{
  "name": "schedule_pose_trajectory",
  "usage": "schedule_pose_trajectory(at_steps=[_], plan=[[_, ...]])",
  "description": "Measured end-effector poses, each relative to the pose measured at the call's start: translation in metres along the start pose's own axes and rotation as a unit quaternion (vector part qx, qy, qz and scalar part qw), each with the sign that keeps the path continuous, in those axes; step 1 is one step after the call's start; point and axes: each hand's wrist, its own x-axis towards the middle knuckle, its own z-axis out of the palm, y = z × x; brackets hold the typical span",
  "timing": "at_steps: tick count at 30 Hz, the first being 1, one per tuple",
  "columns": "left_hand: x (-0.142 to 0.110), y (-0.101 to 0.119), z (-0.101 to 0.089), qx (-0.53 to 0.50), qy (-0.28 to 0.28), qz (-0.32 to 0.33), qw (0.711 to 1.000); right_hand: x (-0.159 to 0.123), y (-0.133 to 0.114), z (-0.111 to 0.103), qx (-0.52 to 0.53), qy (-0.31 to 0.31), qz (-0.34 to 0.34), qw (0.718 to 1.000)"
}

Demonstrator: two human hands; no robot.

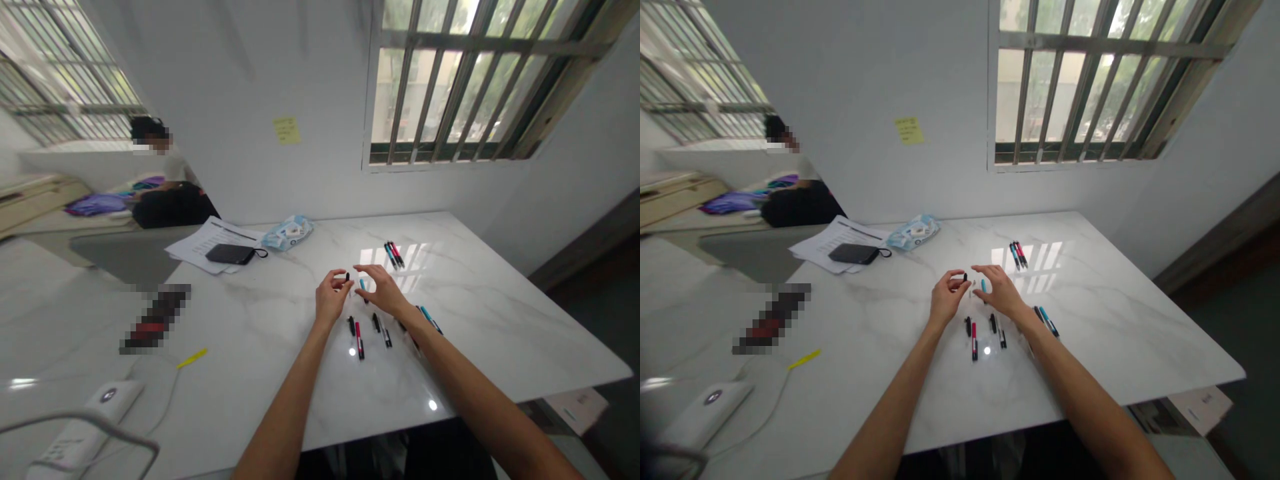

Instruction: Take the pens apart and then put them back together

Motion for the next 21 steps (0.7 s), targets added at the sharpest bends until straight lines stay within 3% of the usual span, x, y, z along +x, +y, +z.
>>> schedule_pose_trajectory(at_steps=[5, 14, 21], plan=[[0.002, -0.003, -0.002, -0.001, 0.018, 0.001, 1.0, -0.01, 0.026, -0.003, -0.044, -0.043, 0.119, 0.991], [0.005, -0.007, -0.004, 0.002, 0.05, 0.004, 0.999, -0.011, 0.019, 0.0, -0.058, -0.064, 0.101, 0.991], [0.007, -0.009, -0.003, -0.065, 0.047, -0.006, 0.997, -0.016, 0.023, 0.0, -0.108, -0.055, 0.193, 0.974]])
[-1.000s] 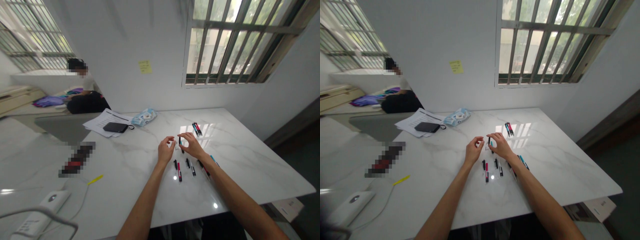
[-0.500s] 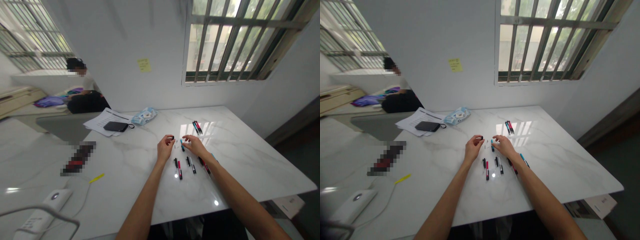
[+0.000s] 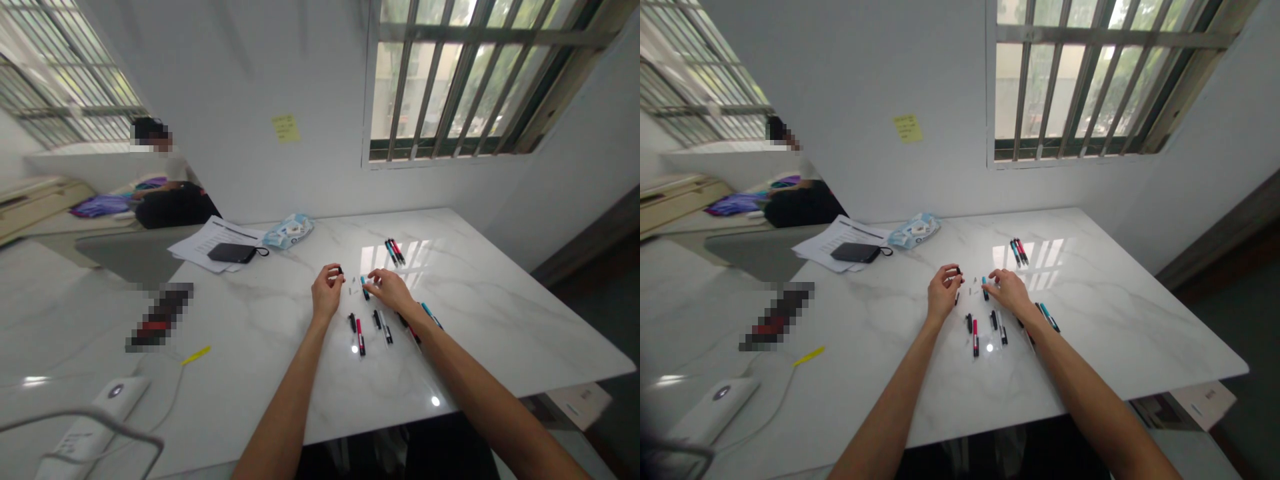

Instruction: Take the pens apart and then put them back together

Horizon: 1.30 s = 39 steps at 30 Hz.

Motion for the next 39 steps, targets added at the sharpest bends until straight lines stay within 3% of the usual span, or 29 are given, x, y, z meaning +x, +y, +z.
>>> schedule_pose_trajectory(at_steps=[6, 9, 13, 19, 22, 25, 32, 39], plan=[[0.001, -0.001, 0.001, -0.003, 0.02, -0.012, 1.0, 0.0, 0.013, 0.001, 0.03, 0.011, 0.008, 0.999], [0.001, 0.001, 0.0, 0.004, 0.027, -0.016, 1.0, 0.001, 0.014, 0.001, 0.076, 0.011, -0.03, 0.997], [0.0, 0.003, -0.001, 0.021, 0.029, -0.011, 0.999, 0.01, 0.005, 0.001, 0.105, -0.007, -0.105, 0.989], [0.0, 0.001, -0.003, 0.037, 0.028, 0.013, 0.999, 0.035, -0.013, 0.012, 0.072, -0.033, -0.131, 0.988], [-0.001, 0.002, -0.006, 0.077, 0.02, 0.032, 0.996, 0.039, -0.02, 0.014, 0.077, -0.046, -0.122, 0.988], [-0.003, 0.006, -0.006, 0.112, 0.015, 0.054, 0.992, 0.032, -0.021, 0.007, 0.154, -0.02, -0.088, 0.984], [-0.011, 0.016, 0.004, 0.12, -0.025, 0.109, 0.986, 0.006, -0.006, -0.007, 0.395, 0.018, 0.058, 0.917], [-0.016, 0.019, 0.011, 0.148, -0.074, 0.14, 0.976, 0.006, -0.004, -0.009, 0.441, 0.008, 0.047, 0.896]])
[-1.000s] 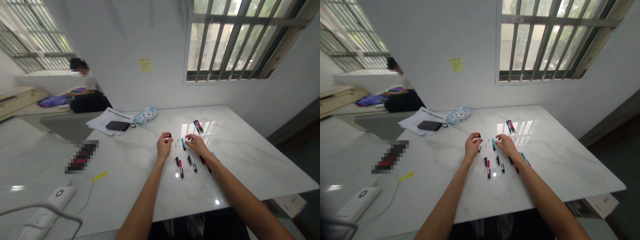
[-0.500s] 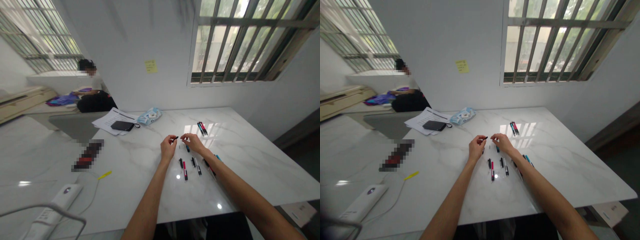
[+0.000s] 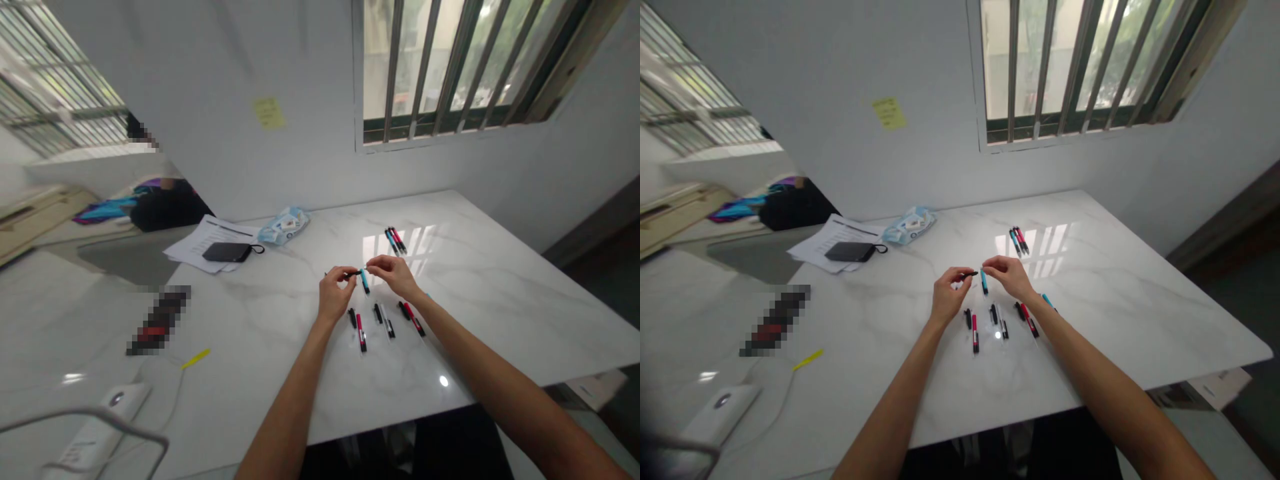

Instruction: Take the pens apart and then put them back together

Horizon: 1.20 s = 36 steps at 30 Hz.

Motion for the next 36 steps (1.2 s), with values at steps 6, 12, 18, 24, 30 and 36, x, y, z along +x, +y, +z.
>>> schedule_pose_trajectory(at_steps=[6, 12, 18, 24, 30, 36], plan=[[0.0012, 0.0042, 0.0004, 0.012, 0.027, -0.004, 1.0, -0.0003, -0.0031, 0.0015, 0.011, -0.027, -0.008, 1.0], [0.0014, 0.0035, 0.0016, 0.014, 0.021, -0.014, 1.0, -0.0009, -0.0046, 0.0032, 0.006, -0.015, -0.007, 1.0], [0.001, 0.0014, 0.0017, 0.002, 0.02, -0.019, 1.0, -0.0007, -0.0031, 0.0026, -0.006, -0.02, -0.006, 1.0], [0.001, 0.001, 0.0007, 0.011, 0.016, -0.009, 1.0, -0.0017, -0.0032, 0.0031, -0.031, -0.026, -0.007, 0.999], [0.0008, 0.0028, 0.0019, 0.015, 0.012, -0.002, 1.0, -0.0033, -0.0048, 0.0023, -0.153, -0.023, -0.017, 0.988], [-0.0004, 0.0008, 0.003, 0.007, 0.019, -0.019, 1.0, -0.0058, -0.0087, 0.0035, -0.137, -0.063, -0.041, 0.988]])
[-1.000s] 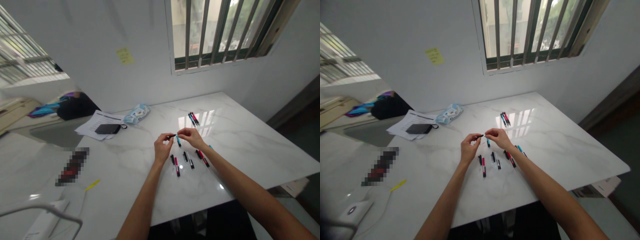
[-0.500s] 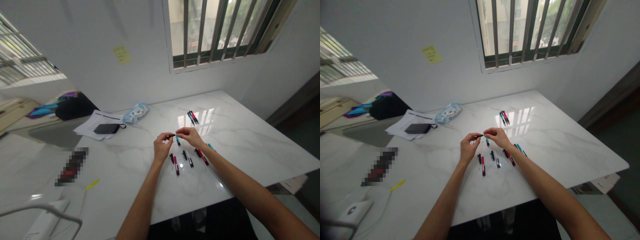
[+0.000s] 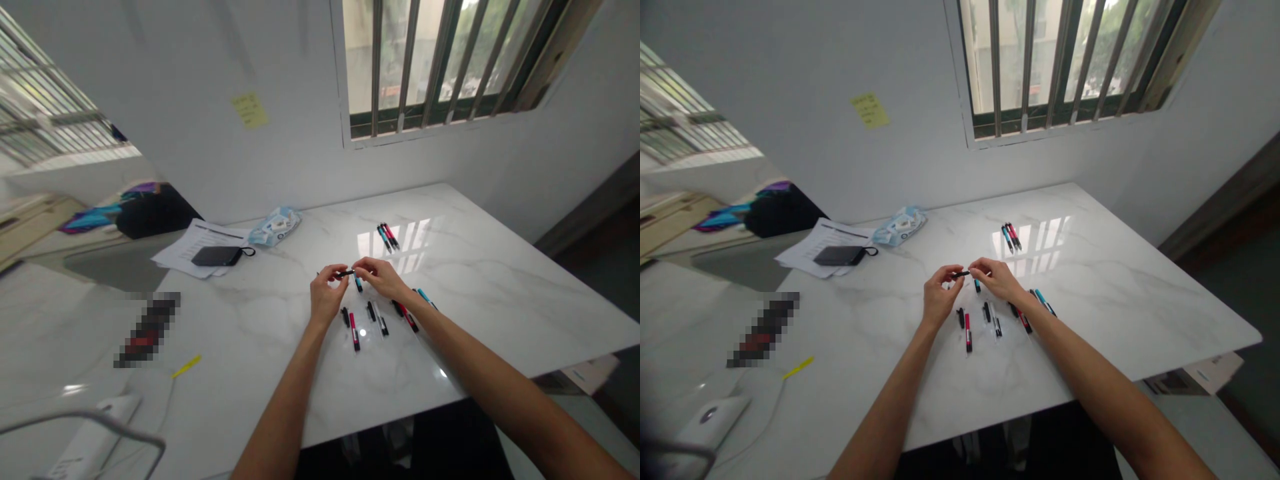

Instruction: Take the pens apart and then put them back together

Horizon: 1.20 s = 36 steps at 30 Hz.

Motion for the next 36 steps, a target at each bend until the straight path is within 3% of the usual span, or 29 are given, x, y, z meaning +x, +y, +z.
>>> schedule_pose_trajectory(at_steps=[15, 22, 27, 31, 36], plan=[[0.003, -0.007, 0.005, -0.211, -0.04, -0.092, 0.972, 0.0, -0.001, -0.001, -0.049, -0.026, -0.005, 0.998], [0.002, -0.004, 0.005, -0.405, -0.046, -0.188, 0.893, 0.0, -0.004, 0.007, 0.066, -0.065, 0.005, 0.996], [0.005, 0.002, -0.002, -0.46, -0.024, -0.216, 0.861, -0.002, -0.005, -0.003, -0.086, -0.008, -0.076, 0.993], [0.008, 0.003, -0.006, -0.434, -0.011, -0.238, 0.869, 0.0, 0.004, -0.012, -0.169, -0.063, -0.127, 0.975], [0.008, -0.002, -0.005, -0.345, 0.013, -0.226, 0.911, 0.003, 0.019, -0.009, -0.238, -0.119, -0.103, 0.958]])
